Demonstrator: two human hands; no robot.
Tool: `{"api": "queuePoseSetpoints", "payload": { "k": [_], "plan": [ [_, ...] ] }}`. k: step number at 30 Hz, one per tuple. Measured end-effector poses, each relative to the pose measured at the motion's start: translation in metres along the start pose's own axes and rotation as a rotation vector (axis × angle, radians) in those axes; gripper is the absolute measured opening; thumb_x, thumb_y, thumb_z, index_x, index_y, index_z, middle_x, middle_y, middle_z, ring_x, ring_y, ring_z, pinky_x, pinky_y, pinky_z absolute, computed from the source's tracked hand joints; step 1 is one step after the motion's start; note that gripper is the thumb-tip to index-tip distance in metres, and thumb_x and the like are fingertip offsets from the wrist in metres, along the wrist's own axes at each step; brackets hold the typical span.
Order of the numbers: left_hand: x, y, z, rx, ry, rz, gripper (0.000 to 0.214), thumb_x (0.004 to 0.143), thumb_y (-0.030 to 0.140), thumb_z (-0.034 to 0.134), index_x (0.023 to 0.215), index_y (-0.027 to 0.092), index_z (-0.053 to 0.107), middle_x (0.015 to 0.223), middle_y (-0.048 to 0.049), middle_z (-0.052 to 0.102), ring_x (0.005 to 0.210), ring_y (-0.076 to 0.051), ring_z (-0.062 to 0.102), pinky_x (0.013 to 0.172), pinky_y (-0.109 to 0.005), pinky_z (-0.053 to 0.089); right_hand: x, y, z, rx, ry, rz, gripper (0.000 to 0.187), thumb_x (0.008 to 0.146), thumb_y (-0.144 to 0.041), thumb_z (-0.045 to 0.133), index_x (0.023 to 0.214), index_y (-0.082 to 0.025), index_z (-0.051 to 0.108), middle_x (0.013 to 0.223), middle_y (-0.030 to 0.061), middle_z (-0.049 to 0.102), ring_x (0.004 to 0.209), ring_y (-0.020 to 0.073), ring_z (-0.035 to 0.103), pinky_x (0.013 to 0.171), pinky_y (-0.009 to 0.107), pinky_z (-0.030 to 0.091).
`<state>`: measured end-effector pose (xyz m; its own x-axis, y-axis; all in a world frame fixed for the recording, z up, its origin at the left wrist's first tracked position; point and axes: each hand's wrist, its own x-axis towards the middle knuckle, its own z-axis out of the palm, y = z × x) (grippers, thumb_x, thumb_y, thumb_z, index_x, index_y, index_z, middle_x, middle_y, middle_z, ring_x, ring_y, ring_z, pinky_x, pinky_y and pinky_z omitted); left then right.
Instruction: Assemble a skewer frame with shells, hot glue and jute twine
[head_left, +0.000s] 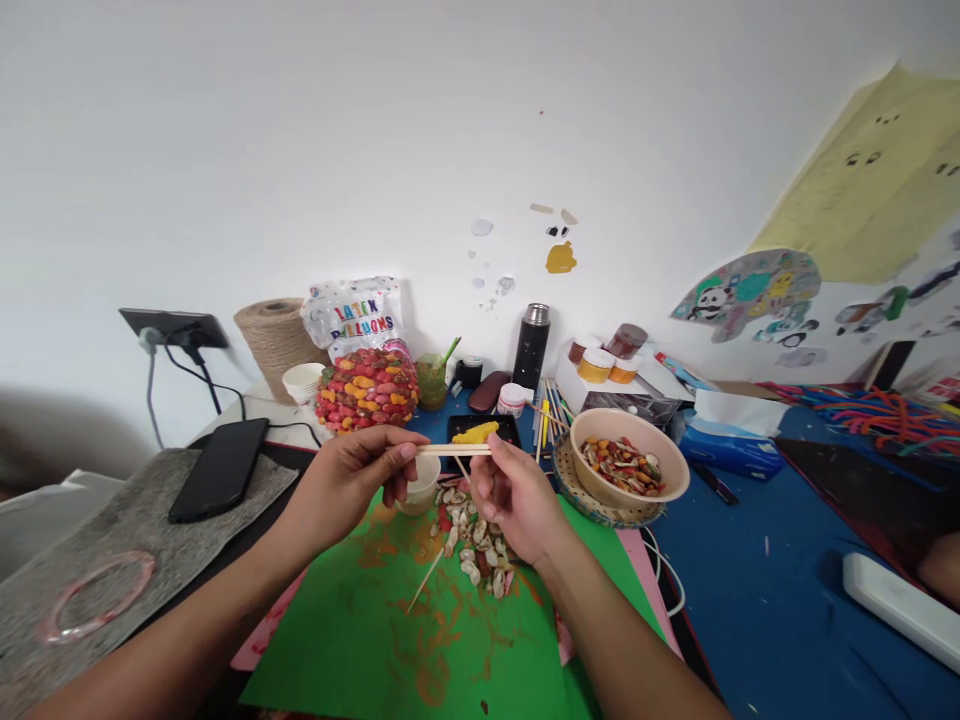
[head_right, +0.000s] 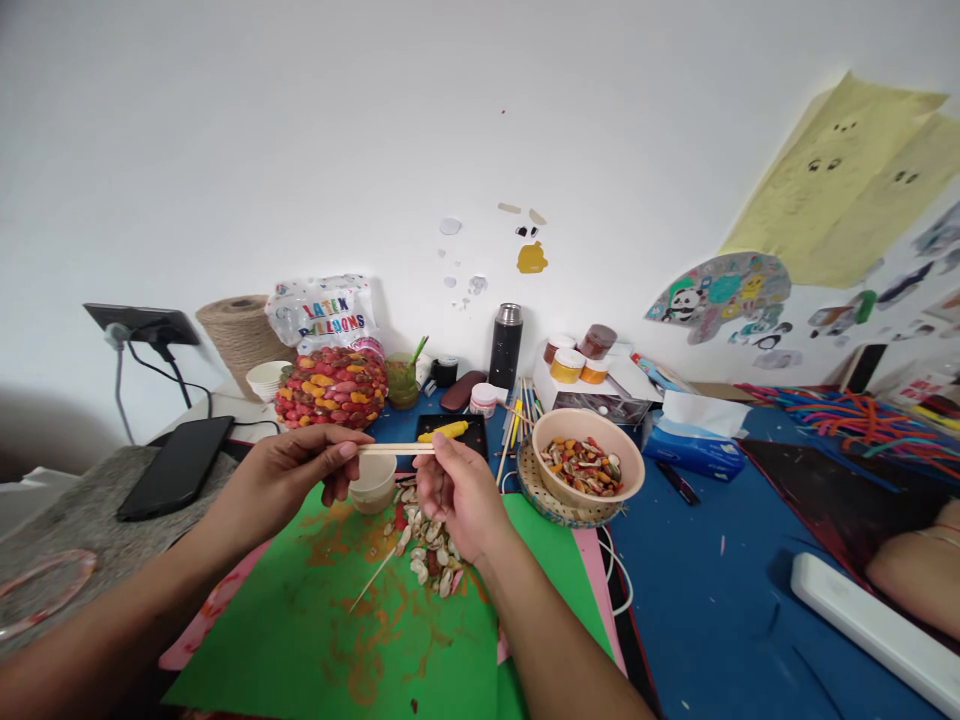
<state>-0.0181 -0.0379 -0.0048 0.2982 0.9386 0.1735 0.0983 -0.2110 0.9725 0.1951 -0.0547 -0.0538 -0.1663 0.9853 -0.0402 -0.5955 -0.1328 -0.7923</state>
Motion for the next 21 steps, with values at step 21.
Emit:
{"api": "queuePoseSetpoints", "payload": {
  "k": [21],
  "plan": [
    [-0.0002, -0.0043, 0.0006, 0.001, 0.008, 0.010, 0.045, 0.083, 0.061, 0.080, 0.092, 0.017, 0.080, 0.066, -0.0013, 0.068, 0.051, -0.015, 0.062, 0.050, -0.026, 0.053, -0.0002, -0.0013, 0.0004, -0.009, 0.019, 0.017, 0.048, 0.080, -0.059, 0.086, 0.074, -0.013, 0.072, 0.051, -0.0035, 0.058, 0.036, 0.0061, 0.045, 0.035, 0.018, 0.022]
  ]
}}
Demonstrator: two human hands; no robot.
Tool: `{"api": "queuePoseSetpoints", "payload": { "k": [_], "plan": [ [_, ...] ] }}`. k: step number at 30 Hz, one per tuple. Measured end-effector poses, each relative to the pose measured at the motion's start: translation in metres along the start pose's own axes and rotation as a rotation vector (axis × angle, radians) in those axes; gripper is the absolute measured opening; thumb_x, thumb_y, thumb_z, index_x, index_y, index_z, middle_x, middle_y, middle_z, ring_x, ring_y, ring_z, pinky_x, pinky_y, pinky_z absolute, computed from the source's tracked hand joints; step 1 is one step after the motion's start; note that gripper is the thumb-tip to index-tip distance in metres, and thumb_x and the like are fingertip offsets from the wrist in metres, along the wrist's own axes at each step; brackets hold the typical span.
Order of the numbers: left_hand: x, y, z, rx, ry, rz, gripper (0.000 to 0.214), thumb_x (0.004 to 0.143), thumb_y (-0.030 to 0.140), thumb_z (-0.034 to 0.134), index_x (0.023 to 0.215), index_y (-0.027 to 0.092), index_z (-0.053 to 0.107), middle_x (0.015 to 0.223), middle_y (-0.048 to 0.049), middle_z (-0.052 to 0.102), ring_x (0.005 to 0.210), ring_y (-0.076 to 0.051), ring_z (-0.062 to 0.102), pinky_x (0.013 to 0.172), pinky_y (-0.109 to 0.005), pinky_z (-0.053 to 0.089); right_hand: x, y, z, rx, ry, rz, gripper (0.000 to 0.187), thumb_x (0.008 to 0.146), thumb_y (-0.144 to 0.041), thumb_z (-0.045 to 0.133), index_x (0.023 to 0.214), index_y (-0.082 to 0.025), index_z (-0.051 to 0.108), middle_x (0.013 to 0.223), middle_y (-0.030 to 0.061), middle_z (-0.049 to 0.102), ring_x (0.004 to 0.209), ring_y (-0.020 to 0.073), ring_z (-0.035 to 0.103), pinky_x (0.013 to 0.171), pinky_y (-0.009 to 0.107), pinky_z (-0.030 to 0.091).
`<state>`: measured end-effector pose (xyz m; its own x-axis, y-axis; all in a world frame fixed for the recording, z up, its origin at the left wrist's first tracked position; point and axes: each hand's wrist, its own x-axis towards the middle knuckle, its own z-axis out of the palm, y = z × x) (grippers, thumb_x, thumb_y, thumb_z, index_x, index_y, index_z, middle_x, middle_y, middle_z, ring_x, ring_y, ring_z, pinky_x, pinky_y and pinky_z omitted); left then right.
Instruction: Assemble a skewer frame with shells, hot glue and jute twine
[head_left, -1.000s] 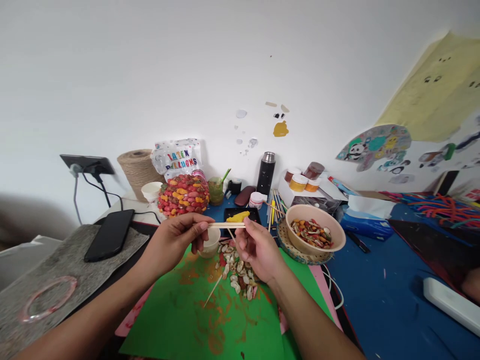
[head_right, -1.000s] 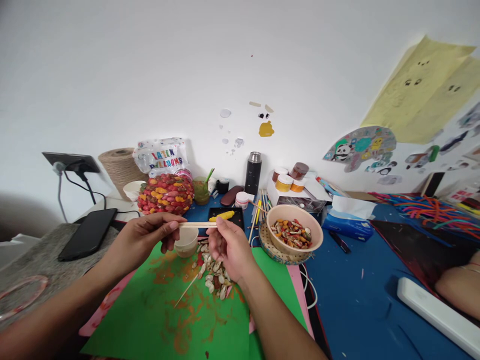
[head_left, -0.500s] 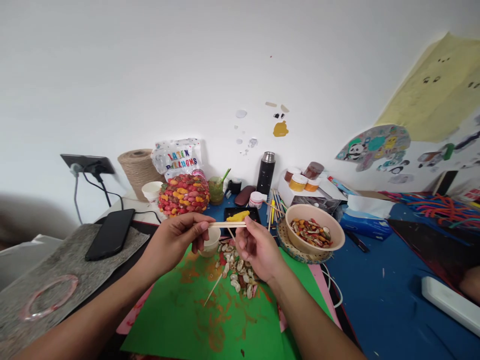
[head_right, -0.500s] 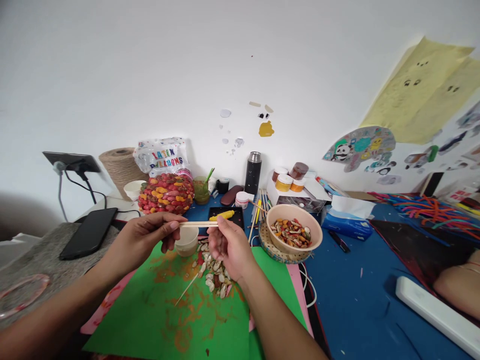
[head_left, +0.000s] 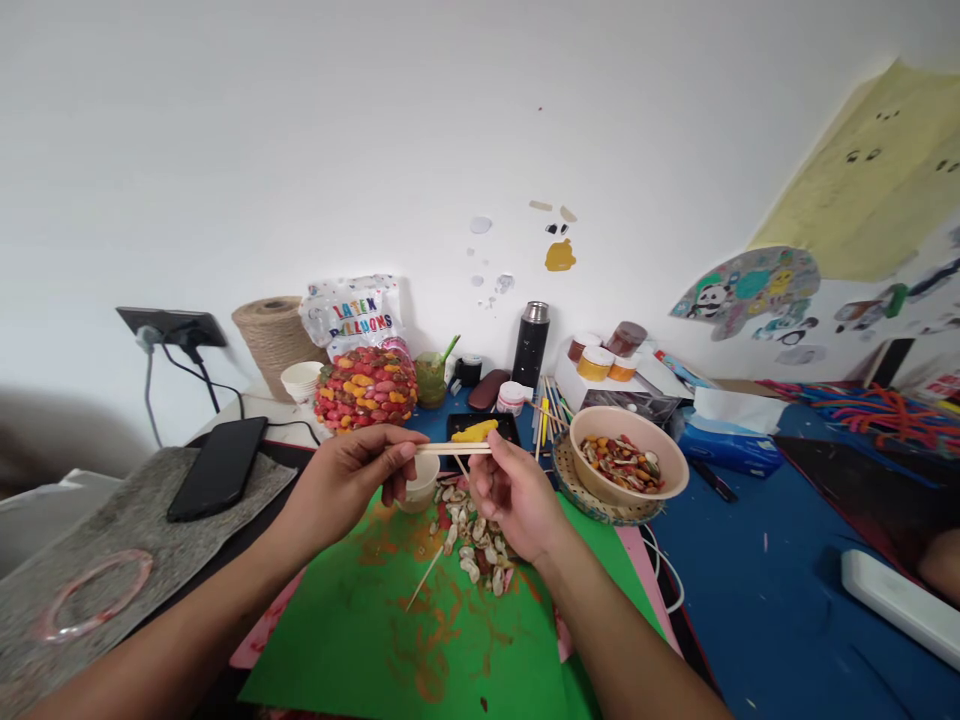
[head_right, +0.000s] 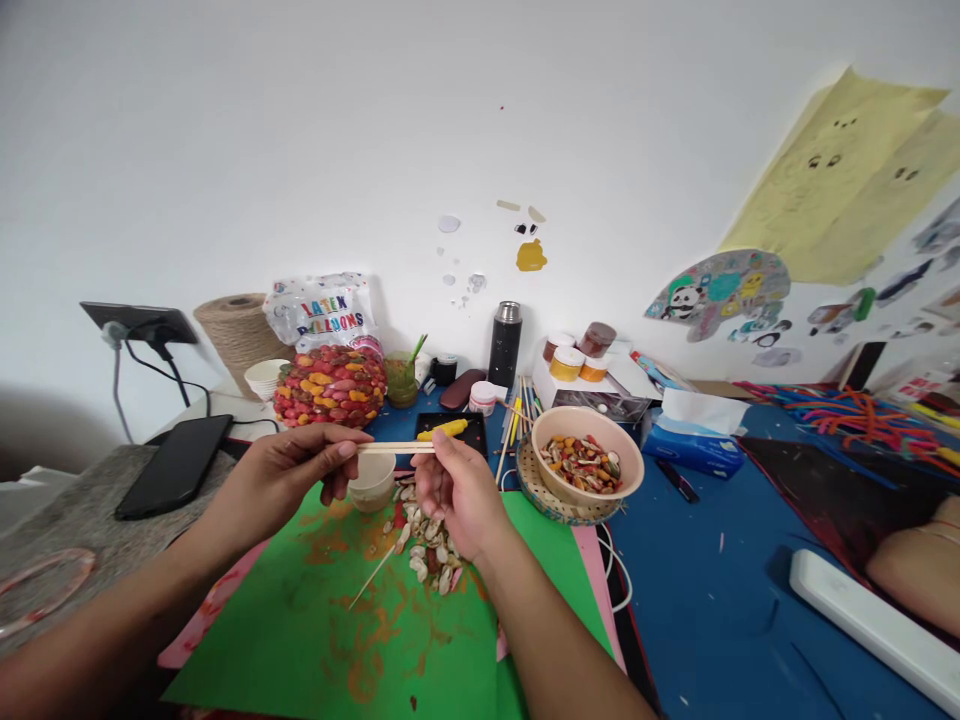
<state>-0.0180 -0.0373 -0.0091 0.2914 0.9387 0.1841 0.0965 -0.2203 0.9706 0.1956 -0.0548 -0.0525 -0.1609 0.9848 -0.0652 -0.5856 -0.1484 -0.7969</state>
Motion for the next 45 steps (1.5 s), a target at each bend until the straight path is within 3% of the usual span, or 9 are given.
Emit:
{"api": "queuePoseSetpoints", "payload": {
  "k": [5, 13, 19, 27, 34, 45],
  "plan": [
    [0.000, -0.002, 0.000, -0.007, 0.005, 0.009, 0.041, 0.085, 0.057, 0.080, 0.092, 0.016, 0.081, 0.066, -0.0016, 0.069, 0.052, -0.014, 0.062, 0.050, -0.025, 0.053, -0.002, -0.002, 0.001, -0.009, -0.001, -0.003, 0.046, 0.078, -0.057, 0.088, 0.074, -0.014, 0.072, 0.052, -0.0038, 0.059, 0.037, 0.0056, 0.044, 0.036, 0.018, 0.023],
    [-0.001, -0.001, -0.001, 0.039, 0.001, 0.012, 0.037, 0.089, 0.052, 0.076, 0.096, 0.016, 0.080, 0.068, -0.0013, 0.069, 0.053, -0.014, 0.063, 0.052, -0.025, 0.053, 0.000, -0.001, 0.001, -0.081, 0.029, -0.021, 0.058, 0.079, -0.072, 0.080, 0.075, -0.015, 0.071, 0.053, -0.0031, 0.059, 0.037, 0.0065, 0.046, 0.035, 0.018, 0.024],
    [-0.006, -0.003, 0.007, 0.033, -0.038, -0.006, 0.036, 0.090, 0.050, 0.075, 0.099, 0.015, 0.080, 0.066, 0.0000, 0.068, 0.053, -0.012, 0.062, 0.053, -0.024, 0.053, -0.004, 0.005, 0.003, -0.424, 0.017, -0.121, 0.057, 0.082, -0.073, 0.077, 0.074, -0.017, 0.066, 0.049, -0.0051, 0.055, 0.038, 0.0075, 0.044, 0.039, 0.020, 0.029],
    [-0.003, -0.006, 0.011, -0.327, -0.092, -0.133, 0.043, 0.081, 0.054, 0.088, 0.094, 0.015, 0.077, 0.068, -0.0006, 0.071, 0.053, -0.012, 0.065, 0.053, -0.022, 0.051, -0.008, 0.005, 0.002, -0.614, 0.019, -0.198, 0.053, 0.093, -0.070, 0.066, 0.078, -0.019, 0.064, 0.047, -0.0077, 0.048, 0.039, 0.0091, 0.042, 0.044, 0.023, 0.033],
    [-0.009, -0.004, 0.026, -0.661, -0.074, -0.326, 0.054, 0.068, 0.045, 0.100, 0.107, 0.011, 0.082, 0.070, -0.0028, 0.072, 0.053, -0.010, 0.064, 0.049, -0.019, 0.045, -0.011, 0.005, 0.005, -0.685, 0.024, -0.232, 0.053, 0.092, -0.072, 0.066, 0.078, -0.021, 0.062, 0.047, -0.0070, 0.047, 0.041, 0.0115, 0.043, 0.045, 0.025, 0.033],
    [-0.012, -0.007, 0.027, -0.595, -0.118, -0.235, 0.043, 0.078, 0.047, 0.092, 0.102, 0.012, 0.083, 0.071, -0.0040, 0.073, 0.053, -0.013, 0.067, 0.052, -0.023, 0.049, -0.011, 0.005, 0.007, -0.672, 0.008, -0.203, 0.054, 0.090, -0.074, 0.066, 0.078, -0.021, 0.063, 0.049, -0.0062, 0.049, 0.041, 0.0120, 0.043, 0.044, 0.025, 0.032]
  ]
}}
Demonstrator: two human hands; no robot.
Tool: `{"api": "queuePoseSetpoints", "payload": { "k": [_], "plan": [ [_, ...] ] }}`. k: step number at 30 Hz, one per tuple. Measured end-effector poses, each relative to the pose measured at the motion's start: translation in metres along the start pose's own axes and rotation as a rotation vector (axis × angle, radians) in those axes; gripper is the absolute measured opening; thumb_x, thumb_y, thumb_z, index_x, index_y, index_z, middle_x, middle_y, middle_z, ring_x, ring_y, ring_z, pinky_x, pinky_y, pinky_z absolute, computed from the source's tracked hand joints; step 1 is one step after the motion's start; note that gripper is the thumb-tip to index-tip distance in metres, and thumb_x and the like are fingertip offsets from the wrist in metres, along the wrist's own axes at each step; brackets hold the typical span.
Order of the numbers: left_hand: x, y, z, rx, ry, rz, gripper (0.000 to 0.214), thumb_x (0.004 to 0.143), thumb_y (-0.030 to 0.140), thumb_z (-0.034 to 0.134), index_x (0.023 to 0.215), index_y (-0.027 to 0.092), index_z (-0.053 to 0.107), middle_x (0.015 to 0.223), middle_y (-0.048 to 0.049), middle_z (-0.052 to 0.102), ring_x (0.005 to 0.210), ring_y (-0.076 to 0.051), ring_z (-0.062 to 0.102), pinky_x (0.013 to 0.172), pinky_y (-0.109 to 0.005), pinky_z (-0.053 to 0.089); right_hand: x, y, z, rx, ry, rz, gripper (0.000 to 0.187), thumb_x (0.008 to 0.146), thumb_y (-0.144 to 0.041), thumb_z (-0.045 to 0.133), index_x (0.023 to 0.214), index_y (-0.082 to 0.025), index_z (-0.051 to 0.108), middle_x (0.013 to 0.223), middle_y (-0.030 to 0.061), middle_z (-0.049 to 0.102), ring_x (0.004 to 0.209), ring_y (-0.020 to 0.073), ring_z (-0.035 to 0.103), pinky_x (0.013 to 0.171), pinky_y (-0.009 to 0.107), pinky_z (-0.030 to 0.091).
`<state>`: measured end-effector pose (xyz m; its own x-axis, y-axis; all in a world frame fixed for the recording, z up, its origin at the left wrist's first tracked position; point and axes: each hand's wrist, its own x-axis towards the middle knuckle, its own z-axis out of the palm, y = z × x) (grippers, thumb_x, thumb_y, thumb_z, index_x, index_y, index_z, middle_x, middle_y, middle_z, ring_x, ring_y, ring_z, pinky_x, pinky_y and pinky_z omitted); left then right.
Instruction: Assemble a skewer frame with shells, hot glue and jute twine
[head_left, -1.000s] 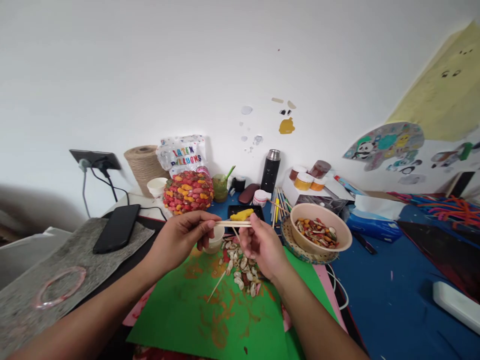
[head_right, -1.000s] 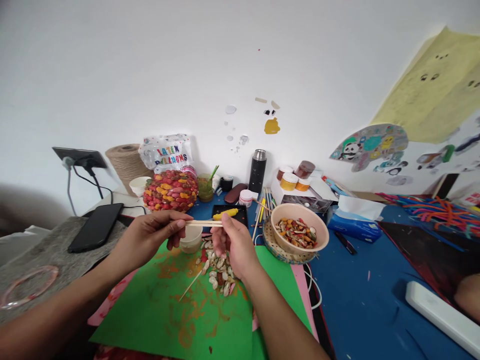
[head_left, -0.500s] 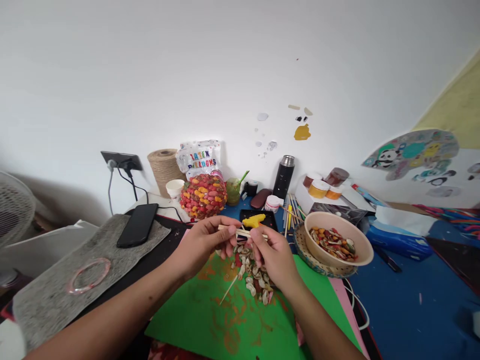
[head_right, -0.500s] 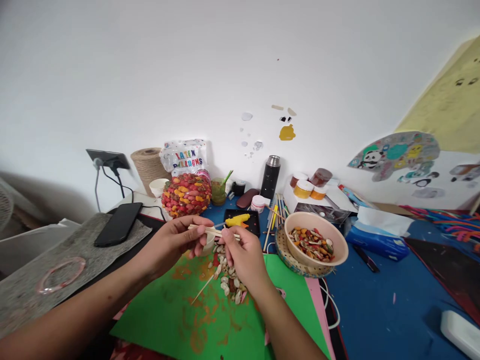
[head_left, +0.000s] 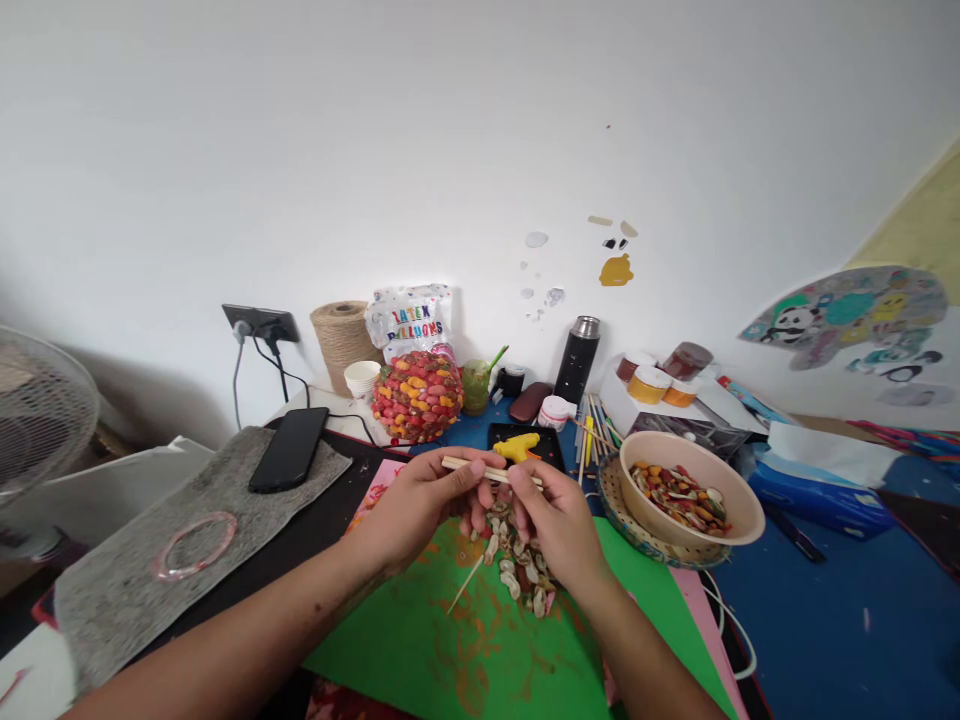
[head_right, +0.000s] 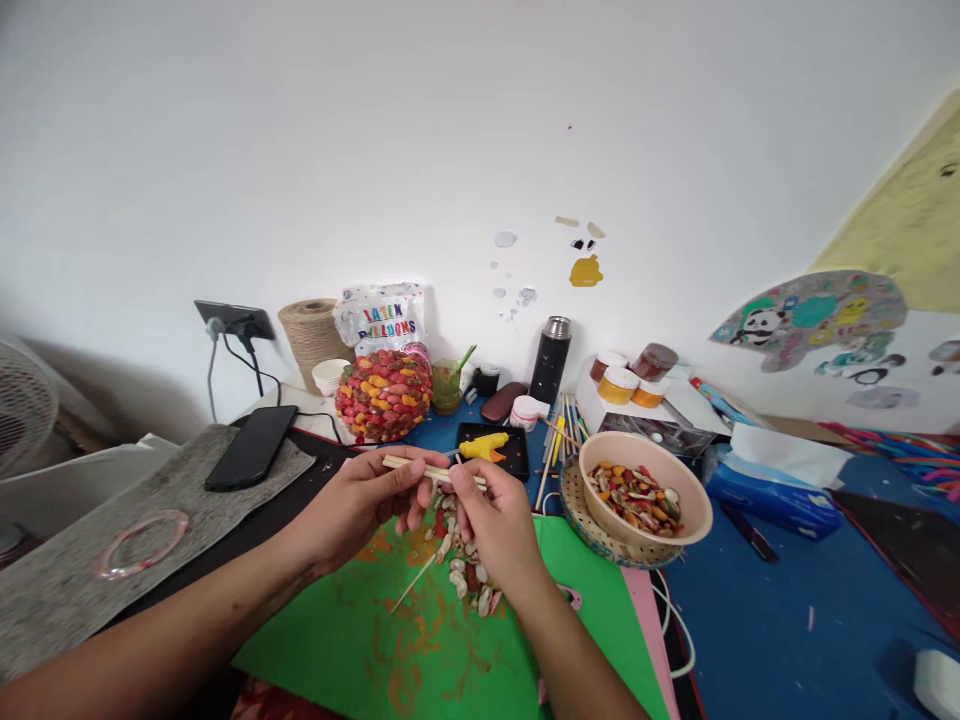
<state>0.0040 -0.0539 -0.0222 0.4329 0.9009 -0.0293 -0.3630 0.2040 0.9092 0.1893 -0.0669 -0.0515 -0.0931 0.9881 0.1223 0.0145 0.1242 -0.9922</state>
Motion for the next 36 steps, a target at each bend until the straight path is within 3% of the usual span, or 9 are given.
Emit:
{"api": "queuePoseSetpoints", "payload": {
  "k": [19, 27, 36],
  "plan": [
    [0.0023, -0.0012, -0.0019, 0.027, -0.020, 0.006, 0.042, 0.082, 0.048, 0.088, 0.102, 0.012, 0.082, 0.067, -0.0029, 0.070, 0.051, -0.013, 0.064, 0.049, -0.023, 0.045, -0.0003, 0.0053, 0.0014, -0.039, -0.018, -0.027, 0.047, 0.098, -0.065, 0.061, 0.083, -0.020, 0.063, 0.050, -0.0076, 0.049, 0.041, 0.0106, 0.043, 0.045, 0.023, 0.034],
    [0.0039, -0.0021, -0.0034, -0.084, 0.006, -0.084, 0.039, 0.083, 0.047, 0.088, 0.098, 0.011, 0.082, 0.062, -0.0013, 0.064, 0.048, -0.010, 0.057, 0.047, -0.021, 0.040, -0.0034, 0.0002, 0.0054, -0.030, -0.032, -0.008, 0.049, 0.095, -0.069, 0.063, 0.083, -0.021, 0.066, 0.048, -0.0068, 0.049, 0.040, 0.0116, 0.041, 0.044, 0.025, 0.033],
    [0.0029, 0.0001, -0.0046, 0.047, 0.024, -0.054, 0.037, 0.085, 0.046, 0.085, 0.097, 0.012, 0.082, 0.066, -0.0017, 0.066, 0.052, -0.012, 0.060, 0.050, -0.022, 0.044, -0.0040, -0.0017, 0.0067, -0.019, -0.041, -0.025, 0.047, 0.095, -0.067, 0.064, 0.080, -0.022, 0.065, 0.049, -0.0069, 0.048, 0.042, 0.0116, 0.040, 0.045, 0.025, 0.032]
  ]
}}
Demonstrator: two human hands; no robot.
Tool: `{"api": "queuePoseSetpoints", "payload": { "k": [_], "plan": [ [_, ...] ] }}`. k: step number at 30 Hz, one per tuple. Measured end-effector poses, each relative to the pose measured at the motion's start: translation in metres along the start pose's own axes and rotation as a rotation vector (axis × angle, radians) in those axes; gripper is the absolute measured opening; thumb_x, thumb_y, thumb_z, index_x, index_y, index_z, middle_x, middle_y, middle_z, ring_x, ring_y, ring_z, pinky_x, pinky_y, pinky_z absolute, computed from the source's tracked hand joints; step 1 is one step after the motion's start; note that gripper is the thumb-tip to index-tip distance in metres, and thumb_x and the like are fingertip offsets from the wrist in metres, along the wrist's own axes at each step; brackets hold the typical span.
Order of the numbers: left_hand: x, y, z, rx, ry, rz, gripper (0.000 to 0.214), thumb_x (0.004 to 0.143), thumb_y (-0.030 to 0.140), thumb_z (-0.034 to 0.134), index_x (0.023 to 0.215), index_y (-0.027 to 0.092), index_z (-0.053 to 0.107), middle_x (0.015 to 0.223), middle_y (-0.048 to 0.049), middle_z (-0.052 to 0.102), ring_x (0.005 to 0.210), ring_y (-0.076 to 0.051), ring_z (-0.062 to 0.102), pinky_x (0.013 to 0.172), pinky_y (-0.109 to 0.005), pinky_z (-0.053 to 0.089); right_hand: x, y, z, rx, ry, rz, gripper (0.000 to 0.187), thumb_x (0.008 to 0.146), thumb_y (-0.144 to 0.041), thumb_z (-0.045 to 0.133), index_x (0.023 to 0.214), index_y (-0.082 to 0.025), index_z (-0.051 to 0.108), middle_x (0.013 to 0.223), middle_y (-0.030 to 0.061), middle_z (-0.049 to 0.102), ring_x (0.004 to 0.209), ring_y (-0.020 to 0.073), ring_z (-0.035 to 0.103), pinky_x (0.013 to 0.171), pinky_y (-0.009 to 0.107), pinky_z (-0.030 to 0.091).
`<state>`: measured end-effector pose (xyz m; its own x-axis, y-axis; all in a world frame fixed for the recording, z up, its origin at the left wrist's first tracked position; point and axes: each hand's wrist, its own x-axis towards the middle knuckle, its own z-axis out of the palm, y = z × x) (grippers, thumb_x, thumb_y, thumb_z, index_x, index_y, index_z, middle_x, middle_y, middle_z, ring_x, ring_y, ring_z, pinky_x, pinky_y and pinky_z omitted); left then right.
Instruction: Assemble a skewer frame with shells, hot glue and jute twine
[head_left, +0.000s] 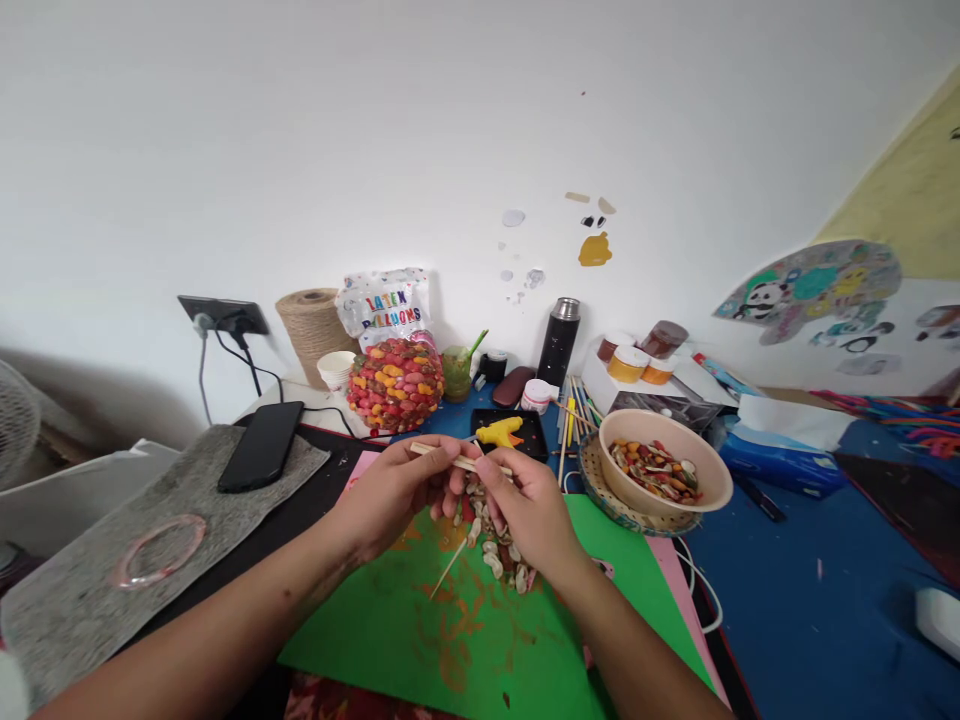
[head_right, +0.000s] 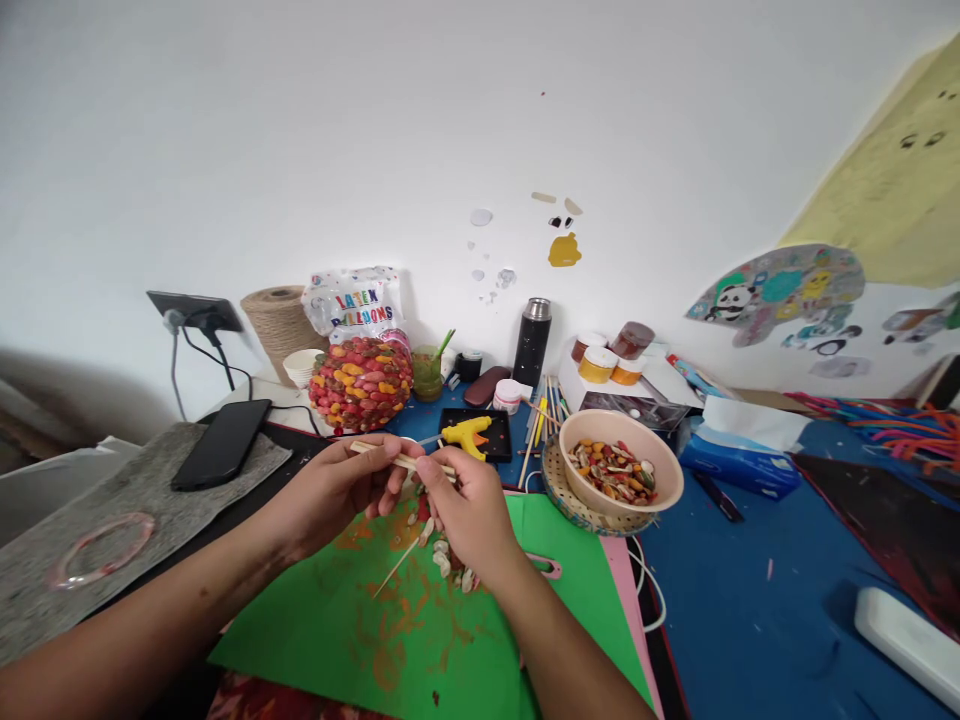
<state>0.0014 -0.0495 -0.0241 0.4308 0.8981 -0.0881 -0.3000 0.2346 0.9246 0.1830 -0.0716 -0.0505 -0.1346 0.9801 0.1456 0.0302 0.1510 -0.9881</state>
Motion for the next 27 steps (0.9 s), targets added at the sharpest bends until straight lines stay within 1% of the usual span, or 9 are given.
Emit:
{"api": "queuePoseSetpoints", "payload": {
  "k": [4, 10, 13, 16, 18, 22, 27],
  "plan": [
    [-0.001, 0.003, -0.002, 0.046, -0.007, 0.047, 0.036, 0.087, 0.045, 0.083, 0.099, 0.012, 0.082, 0.069, -0.0033, 0.068, 0.055, -0.013, 0.062, 0.052, -0.024, 0.047, 0.000, 0.000, -0.002, 0.051, -0.002, 0.020, 0.048, 0.095, -0.067, 0.064, 0.082, -0.021, 0.066, 0.051, -0.0070, 0.050, 0.041, 0.0102, 0.041, 0.044, 0.024, 0.032],
    [-0.001, 0.012, -0.008, 0.026, 0.020, 0.090, 0.036, 0.085, 0.044, 0.085, 0.096, 0.010, 0.082, 0.067, -0.0042, 0.069, 0.053, -0.013, 0.061, 0.051, -0.024, 0.048, 0.004, 0.001, -0.008, 0.148, 0.028, 0.040, 0.055, 0.094, -0.069, 0.064, 0.072, -0.019, 0.061, 0.053, -0.0051, 0.052, 0.042, 0.0090, 0.044, 0.043, 0.023, 0.031],
    [0.000, 0.016, -0.009, 0.014, 0.041, 0.110, 0.034, 0.084, 0.043, 0.086, 0.094, 0.011, 0.082, 0.067, -0.0039, 0.069, 0.054, -0.014, 0.062, 0.052, -0.024, 0.049, 0.006, 0.002, -0.010, 0.197, 0.048, 0.045, 0.053, 0.096, -0.067, 0.064, 0.072, -0.019, 0.061, 0.053, -0.0052, 0.052, 0.041, 0.0086, 0.043, 0.042, 0.023, 0.030],
    [-0.001, 0.018, -0.009, 0.035, 0.036, 0.123, 0.033, 0.086, 0.043, 0.085, 0.093, 0.011, 0.082, 0.067, -0.0041, 0.068, 0.055, -0.014, 0.062, 0.053, -0.024, 0.050, 0.007, 0.003, -0.011, 0.240, 0.069, 0.032, 0.049, 0.096, -0.065, 0.065, 0.076, -0.020, 0.062, 0.052, -0.0063, 0.052, 0.040, 0.0087, 0.042, 0.044, 0.023, 0.031],
    [-0.002, 0.018, -0.009, 0.056, 0.026, 0.130, 0.034, 0.087, 0.044, 0.084, 0.094, 0.011, 0.082, 0.067, -0.0043, 0.068, 0.056, -0.014, 0.062, 0.054, -0.025, 0.050, 0.008, 0.004, -0.010, 0.246, 0.074, 0.039, 0.049, 0.095, -0.065, 0.067, 0.076, -0.020, 0.060, 0.051, -0.0063, 0.052, 0.041, 0.0091, 0.042, 0.044, 0.023, 0.031],
    [-0.002, 0.016, -0.011, 0.099, 0.019, 0.138, 0.035, 0.087, 0.045, 0.084, 0.098, 0.011, 0.082, 0.068, -0.0050, 0.070, 0.057, -0.015, 0.063, 0.055, -0.025, 0.050, 0.007, 0.005, -0.010, 0.240, 0.052, 0.048, 0.053, 0.094, -0.066, 0.067, 0.069, -0.021, 0.056, 0.052, -0.0050, 0.054, 0.042, 0.0093, 0.044, 0.044, 0.023, 0.031],
    [-0.001, 0.015, -0.011, 0.094, 0.014, 0.130, 0.035, 0.085, 0.045, 0.086, 0.097, 0.012, 0.083, 0.068, -0.0044, 0.069, 0.057, -0.014, 0.063, 0.054, -0.024, 0.050, 0.008, 0.006, -0.010, 0.236, 0.057, 0.056, 0.050, 0.092, -0.063, 0.071, 0.071, -0.020, 0.058, 0.053, -0.0059, 0.053, 0.042, 0.0082, 0.044, 0.044, 0.022, 0.032]
  ]
}}
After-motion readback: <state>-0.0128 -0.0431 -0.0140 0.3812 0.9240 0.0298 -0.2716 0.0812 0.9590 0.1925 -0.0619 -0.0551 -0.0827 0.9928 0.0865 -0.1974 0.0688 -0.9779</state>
